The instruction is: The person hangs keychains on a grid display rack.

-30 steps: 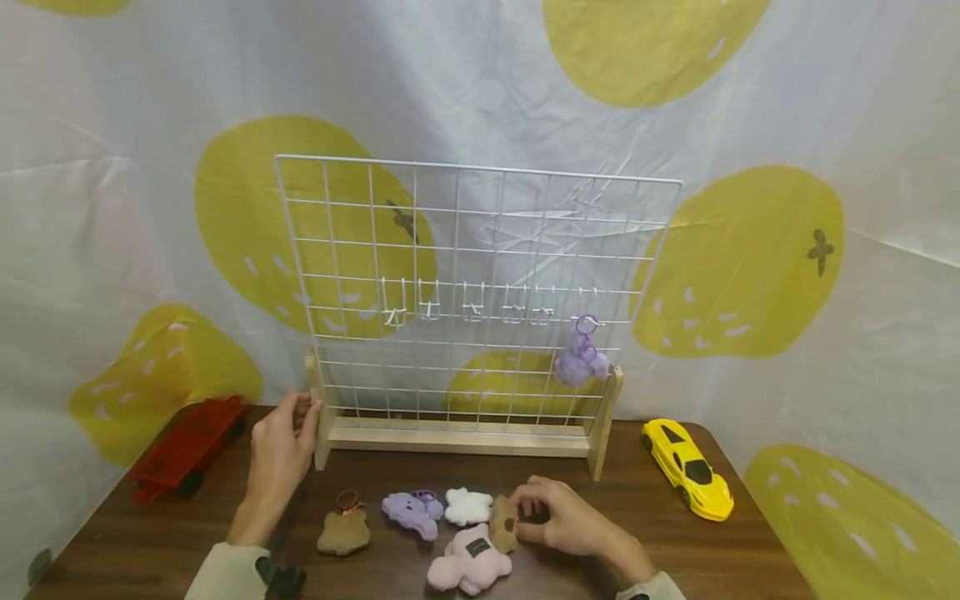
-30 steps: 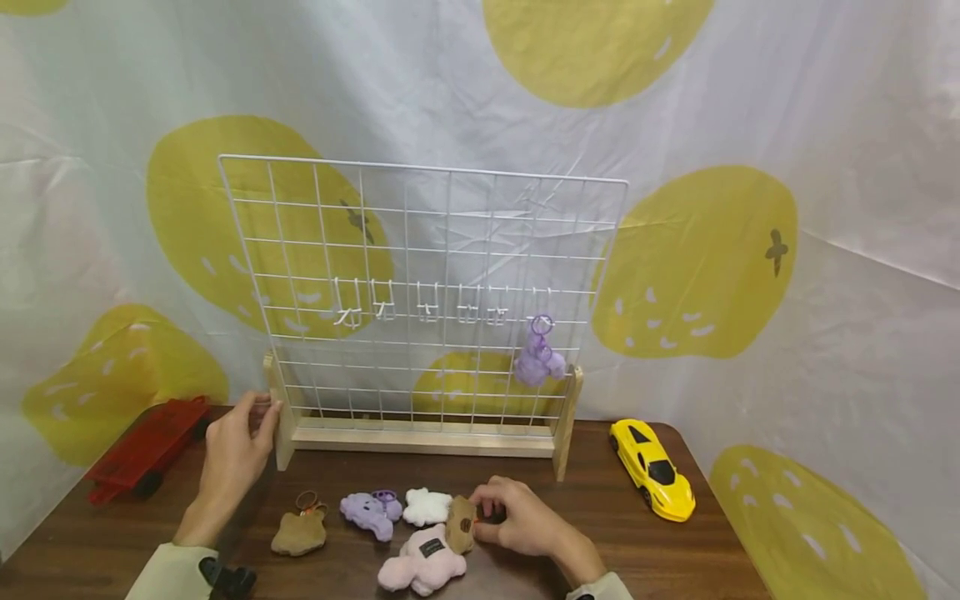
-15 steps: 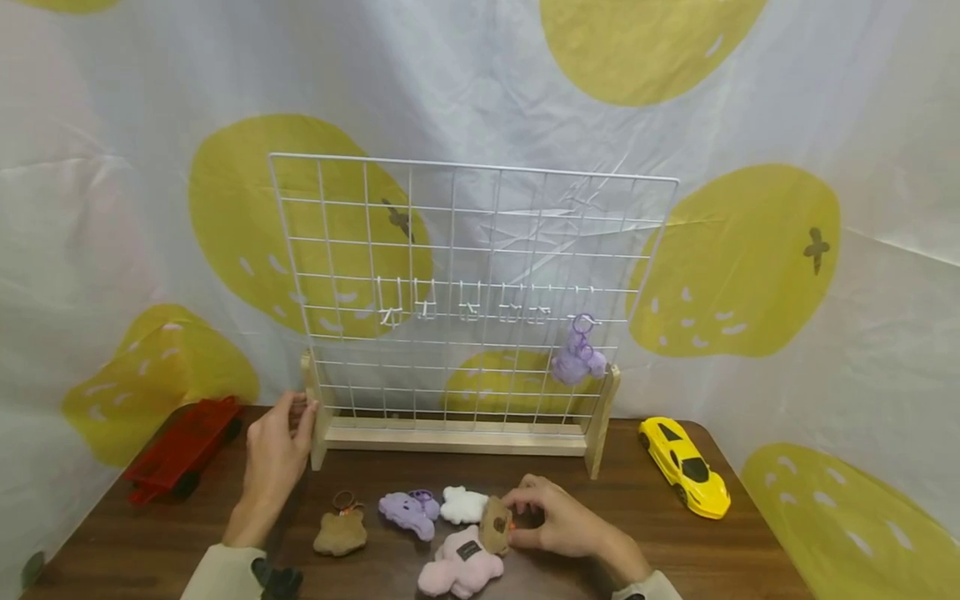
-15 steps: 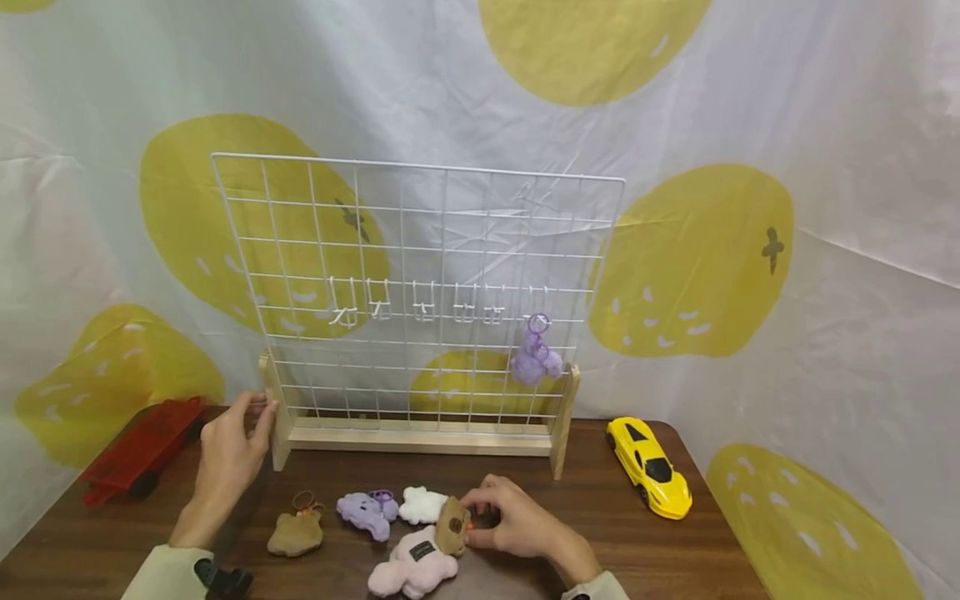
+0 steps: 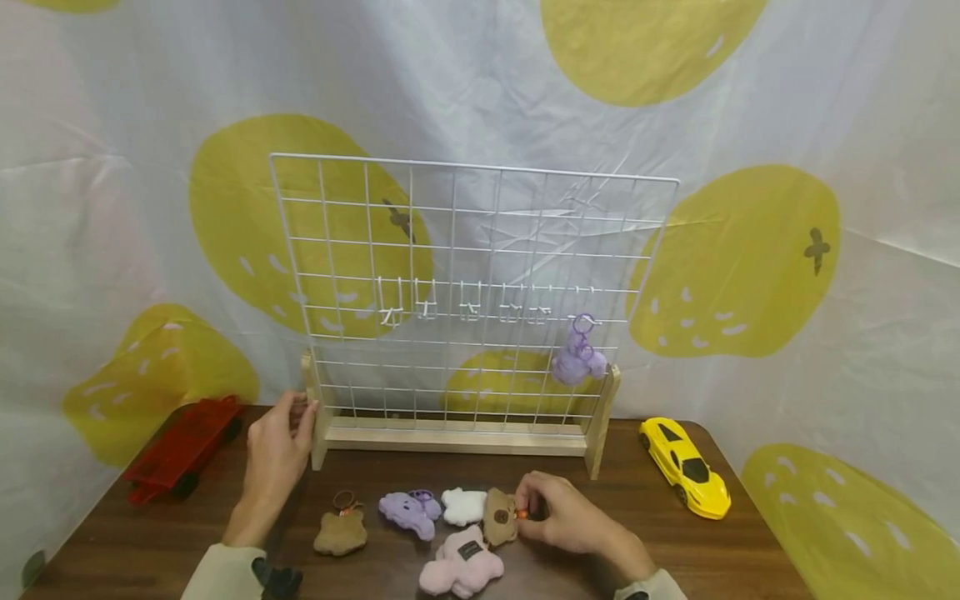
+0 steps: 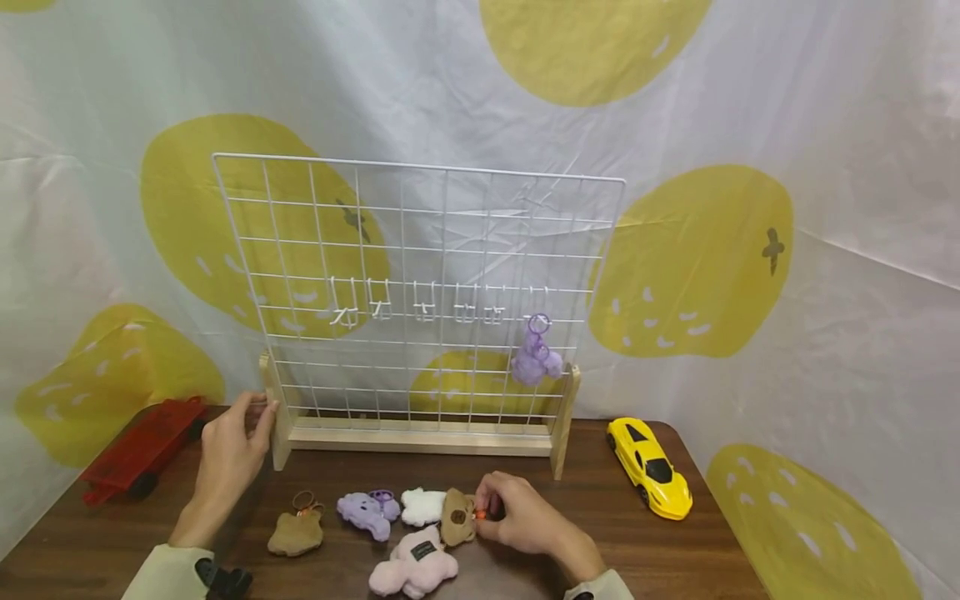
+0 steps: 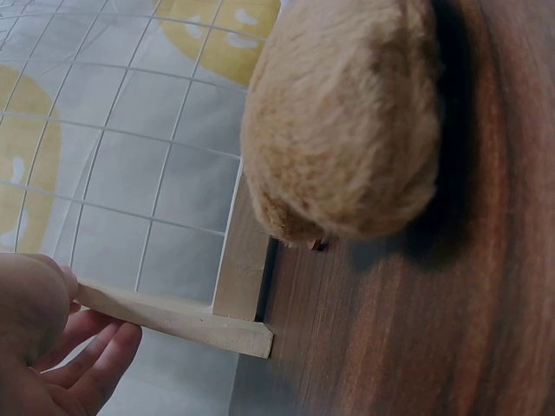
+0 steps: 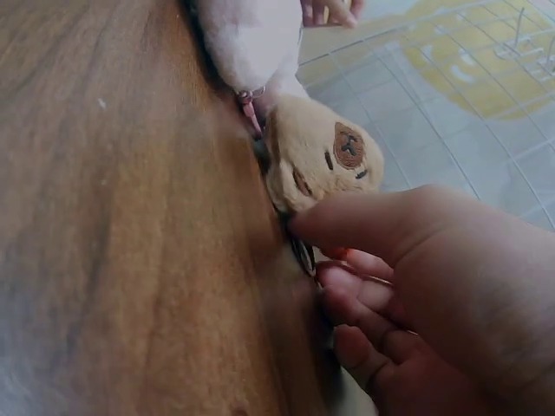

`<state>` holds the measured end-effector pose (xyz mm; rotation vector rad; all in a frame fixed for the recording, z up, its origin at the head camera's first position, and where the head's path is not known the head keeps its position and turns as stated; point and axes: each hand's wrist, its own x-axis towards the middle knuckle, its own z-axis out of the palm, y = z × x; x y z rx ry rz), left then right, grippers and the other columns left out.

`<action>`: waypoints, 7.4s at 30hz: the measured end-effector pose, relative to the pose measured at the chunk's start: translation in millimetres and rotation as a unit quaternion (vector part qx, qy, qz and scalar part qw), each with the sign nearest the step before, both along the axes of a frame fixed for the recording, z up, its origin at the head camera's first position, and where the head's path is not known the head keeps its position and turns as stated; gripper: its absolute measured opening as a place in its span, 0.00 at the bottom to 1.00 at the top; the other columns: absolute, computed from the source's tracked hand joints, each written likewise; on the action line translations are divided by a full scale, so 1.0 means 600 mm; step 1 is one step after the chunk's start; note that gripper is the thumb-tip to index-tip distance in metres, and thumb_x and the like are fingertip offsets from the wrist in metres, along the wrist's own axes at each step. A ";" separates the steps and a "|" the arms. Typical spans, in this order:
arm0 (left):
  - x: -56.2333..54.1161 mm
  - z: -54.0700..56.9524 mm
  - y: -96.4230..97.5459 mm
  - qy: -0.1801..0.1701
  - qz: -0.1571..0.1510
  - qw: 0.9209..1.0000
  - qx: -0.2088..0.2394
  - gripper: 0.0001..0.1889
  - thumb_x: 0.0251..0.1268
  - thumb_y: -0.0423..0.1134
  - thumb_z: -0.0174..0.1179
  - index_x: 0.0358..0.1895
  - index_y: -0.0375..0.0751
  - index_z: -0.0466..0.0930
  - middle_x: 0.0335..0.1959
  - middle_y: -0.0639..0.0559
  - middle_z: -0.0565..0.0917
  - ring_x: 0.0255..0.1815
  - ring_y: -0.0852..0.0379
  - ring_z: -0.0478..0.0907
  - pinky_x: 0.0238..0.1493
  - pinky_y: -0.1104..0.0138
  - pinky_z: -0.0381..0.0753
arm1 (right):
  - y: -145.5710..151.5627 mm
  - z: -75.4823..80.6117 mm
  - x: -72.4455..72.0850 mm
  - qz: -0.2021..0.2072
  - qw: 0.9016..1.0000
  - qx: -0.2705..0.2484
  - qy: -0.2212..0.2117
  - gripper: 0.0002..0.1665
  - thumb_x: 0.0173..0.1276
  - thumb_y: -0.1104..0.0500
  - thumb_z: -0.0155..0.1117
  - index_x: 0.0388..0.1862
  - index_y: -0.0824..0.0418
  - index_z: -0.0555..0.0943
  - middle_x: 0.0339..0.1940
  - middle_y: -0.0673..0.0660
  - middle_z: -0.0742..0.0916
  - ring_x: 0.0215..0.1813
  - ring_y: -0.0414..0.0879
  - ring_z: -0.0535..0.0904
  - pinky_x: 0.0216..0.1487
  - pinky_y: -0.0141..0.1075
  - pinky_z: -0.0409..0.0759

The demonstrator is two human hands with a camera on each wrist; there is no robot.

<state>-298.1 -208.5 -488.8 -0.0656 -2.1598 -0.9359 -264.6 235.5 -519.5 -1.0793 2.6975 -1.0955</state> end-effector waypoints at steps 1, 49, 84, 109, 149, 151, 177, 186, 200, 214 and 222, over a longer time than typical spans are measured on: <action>0.000 0.000 0.000 0.000 0.000 1.000 -0.001 0.07 0.77 0.33 0.68 0.47 0.32 0.86 0.40 0.35 0.93 0.38 0.40 0.93 0.37 0.77 0.87 | 0.000 0.001 0.000 -0.006 1.000 -0.002 -0.005 0.15 0.63 0.64 0.80 0.38 0.52 0.80 0.33 0.48 0.84 0.37 0.36 0.79 0.39 0.28 0.80; -0.001 -0.001 0.000 0.009 -0.006 1.000 0.002 0.06 0.76 0.31 0.68 0.47 0.30 0.85 0.38 0.35 0.93 0.36 0.39 0.92 0.38 0.98 0.62 | 0.018 0.050 -0.002 -0.042 0.991 -0.086 -0.088 0.15 0.71 0.60 0.77 0.54 0.58 0.86 0.41 0.54 0.91 0.39 0.38 0.85 0.41 0.32 0.87; 0.000 0.002 0.002 0.005 0.004 1.000 -0.007 0.07 0.76 0.33 0.68 0.47 0.31 0.86 0.38 0.36 0.93 0.36 0.41 0.93 0.33 0.62 0.92 | 0.036 0.048 -0.005 -0.068 0.995 -0.039 -0.057 0.07 0.72 0.55 0.77 0.47 0.52 0.91 0.34 0.47 0.91 0.36 0.34 0.84 0.40 0.30 0.84; -0.001 0.000 0.000 0.012 0.006 1.000 -0.006 0.07 0.76 0.33 0.68 0.47 0.31 0.86 0.38 0.35 0.93 0.36 0.40 0.93 0.35 0.48 0.93 | -0.005 0.149 0.018 -0.169 0.978 -0.123 -0.004 0.06 0.74 0.58 0.76 0.47 0.53 0.93 0.40 0.52 0.95 0.34 0.42 0.90 0.36 0.36 0.92; 0.000 -0.003 0.002 0.014 0.005 1.000 -0.003 0.07 0.77 0.34 0.68 0.48 0.32 0.86 0.39 0.35 0.93 0.37 0.39 0.92 0.38 0.45 0.92 | -0.105 0.306 -0.028 -0.225 0.808 -0.535 0.104 0.18 0.73 0.61 0.77 0.53 0.73 0.87 0.45 0.62 0.95 0.46 0.48 0.96 0.50 0.38 0.92; 0.000 -0.004 0.002 0.013 0.004 1.000 -0.002 0.07 0.77 0.34 0.68 0.48 0.32 0.86 0.40 0.35 0.93 0.37 0.39 0.92 0.38 0.45 0.92 | -0.107 0.307 -0.032 -0.224 0.807 -0.539 0.096 0.18 0.73 0.62 0.76 0.54 0.74 0.87 0.47 0.64 0.95 0.47 0.49 0.96 0.52 0.39 0.92; 0.000 -0.008 0.008 0.019 -0.003 1.000 -0.002 0.07 0.75 0.33 0.69 0.47 0.31 0.86 0.38 0.35 0.93 0.36 0.39 0.92 0.37 0.46 0.93 | -0.099 0.256 -0.023 -0.256 0.805 -0.532 0.057 0.19 0.75 0.63 0.74 0.59 0.72 0.86 0.50 0.68 0.93 0.49 0.48 0.95 0.52 0.38 0.92; -0.001 -0.003 0.004 0.016 0.004 1.000 -0.001 0.07 0.76 0.33 0.68 0.47 0.32 0.86 0.38 0.36 0.93 0.37 0.39 0.93 0.37 0.46 0.93 | -0.100 0.178 0.012 -0.192 0.858 -0.467 0.091 0.13 0.73 0.71 0.72 0.53 0.76 0.84 0.39 0.56 0.93 0.38 0.43 0.92 0.43 0.36 0.93; -0.003 -0.005 0.002 0.015 0.005 1.000 -0.004 0.07 0.76 0.33 0.69 0.48 0.31 0.86 0.39 0.35 0.93 0.37 0.38 0.92 0.38 0.45 0.92 | -0.083 0.080 0.012 -0.109 0.968 -0.225 -0.015 0.10 0.73 0.63 0.75 0.51 0.64 0.89 0.43 0.65 0.94 0.40 0.49 0.92 0.43 0.33 0.91; -0.003 -0.007 0.002 0.013 0.004 1.000 -0.003 0.08 0.76 0.33 0.68 0.48 0.31 0.85 0.38 0.34 0.93 0.37 0.38 0.92 0.37 0.46 0.93 | -0.052 0.016 0.022 0.071 0.997 -0.038 -0.022 0.06 0.74 0.60 0.76 0.48 0.54 0.93 0.43 0.50 0.94 0.46 0.37 0.88 0.47 0.33 0.91; 0.000 -0.007 0.002 0.023 0.002 1.000 -0.003 0.07 0.76 0.32 0.69 0.48 0.31 0.85 0.39 0.34 0.93 0.37 0.37 0.92 0.37 0.45 0.92 | -0.052 0.009 0.032 0.084 0.996 -0.004 0.008 0.12 0.71 0.59 0.78 0.52 0.52 0.92 0.41 0.53 0.88 0.44 0.39 0.83 0.47 0.30 0.88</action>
